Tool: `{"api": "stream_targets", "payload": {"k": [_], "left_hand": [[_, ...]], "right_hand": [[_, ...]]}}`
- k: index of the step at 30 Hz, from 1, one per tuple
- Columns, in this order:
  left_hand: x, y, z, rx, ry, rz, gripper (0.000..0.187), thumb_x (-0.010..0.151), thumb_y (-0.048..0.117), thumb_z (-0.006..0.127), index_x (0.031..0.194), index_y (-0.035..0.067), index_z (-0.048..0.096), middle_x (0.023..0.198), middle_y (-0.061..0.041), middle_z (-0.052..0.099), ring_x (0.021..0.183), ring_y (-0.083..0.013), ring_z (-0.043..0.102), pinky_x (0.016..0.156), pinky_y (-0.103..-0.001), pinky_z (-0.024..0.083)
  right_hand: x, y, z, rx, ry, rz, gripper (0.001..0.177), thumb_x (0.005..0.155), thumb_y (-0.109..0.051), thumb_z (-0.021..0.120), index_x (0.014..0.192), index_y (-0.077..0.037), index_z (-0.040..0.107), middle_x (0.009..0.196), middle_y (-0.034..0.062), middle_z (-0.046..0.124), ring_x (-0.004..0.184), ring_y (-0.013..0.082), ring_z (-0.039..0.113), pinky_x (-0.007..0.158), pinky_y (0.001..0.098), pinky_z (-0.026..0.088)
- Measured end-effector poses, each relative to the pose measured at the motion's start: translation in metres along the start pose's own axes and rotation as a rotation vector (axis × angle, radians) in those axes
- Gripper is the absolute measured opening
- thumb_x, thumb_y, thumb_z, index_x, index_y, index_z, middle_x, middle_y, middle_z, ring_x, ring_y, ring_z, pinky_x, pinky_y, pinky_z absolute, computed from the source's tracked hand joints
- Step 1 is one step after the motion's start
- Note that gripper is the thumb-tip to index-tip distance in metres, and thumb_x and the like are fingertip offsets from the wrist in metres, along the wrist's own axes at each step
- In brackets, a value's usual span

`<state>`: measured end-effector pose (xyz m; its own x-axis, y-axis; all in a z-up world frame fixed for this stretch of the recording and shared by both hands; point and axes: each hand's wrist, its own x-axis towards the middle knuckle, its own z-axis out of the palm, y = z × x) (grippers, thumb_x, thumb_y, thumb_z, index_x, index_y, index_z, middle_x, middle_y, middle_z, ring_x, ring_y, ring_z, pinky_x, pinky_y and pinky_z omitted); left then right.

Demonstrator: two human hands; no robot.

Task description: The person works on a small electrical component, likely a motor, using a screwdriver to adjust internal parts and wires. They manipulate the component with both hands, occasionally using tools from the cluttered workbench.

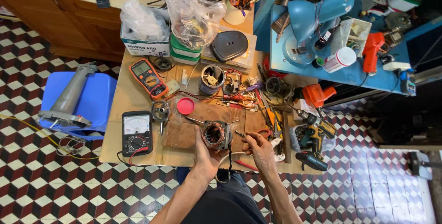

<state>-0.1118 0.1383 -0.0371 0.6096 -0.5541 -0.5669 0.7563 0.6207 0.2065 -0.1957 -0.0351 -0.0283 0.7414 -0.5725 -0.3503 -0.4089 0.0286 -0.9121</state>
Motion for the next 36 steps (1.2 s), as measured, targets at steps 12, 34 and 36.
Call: {"api": "stream_targets", "payload": {"k": [12, 34, 36], "left_hand": [[-0.008, -0.029, -0.008, 0.061, -0.068, -0.045, 0.071, 0.098, 0.074, 0.032, 0.121, 0.016, 0.066, 0.106, -0.006, 0.072, 0.093, -0.0254, 0.069, 0.079, -0.044, 0.057], [-0.100, 0.003, 0.076, -0.029, -0.316, 0.340, 0.052, 0.103, 0.059, 0.049, 0.126, 0.016, 0.064, 0.120, -0.006, 0.069, 0.108, -0.0280, 0.068, 0.093, -0.049, 0.057], [-0.107, 0.003, 0.084, -0.021, -0.327, 0.375, 0.049, 0.103, 0.057, 0.053, 0.127, 0.016, 0.064, 0.122, -0.006, 0.069, 0.111, -0.0279, 0.068, 0.096, -0.049, 0.057]], "right_hand": [[-0.062, 0.023, 0.008, 0.252, 0.009, 0.110, 0.068, 0.101, -0.052, 0.047, 0.129, 0.007, 0.067, 0.104, 0.0137, 0.076, 0.081, 0.0170, 0.073, 0.074, 0.0309, 0.057], [-0.116, 0.138, -0.144, -0.438, 0.072, -0.121, 0.034, 0.095, -0.029, 0.065, 0.122, -0.007, 0.070, 0.074, 0.0079, 0.073, 0.062, 0.0120, 0.068, 0.059, 0.0301, 0.052], [-0.119, 0.144, -0.167, -0.401, 0.091, -0.078, 0.034, 0.096, -0.029, 0.064, 0.121, -0.008, 0.071, 0.073, 0.0101, 0.074, 0.063, 0.0129, 0.069, 0.059, 0.0305, 0.052]]}}
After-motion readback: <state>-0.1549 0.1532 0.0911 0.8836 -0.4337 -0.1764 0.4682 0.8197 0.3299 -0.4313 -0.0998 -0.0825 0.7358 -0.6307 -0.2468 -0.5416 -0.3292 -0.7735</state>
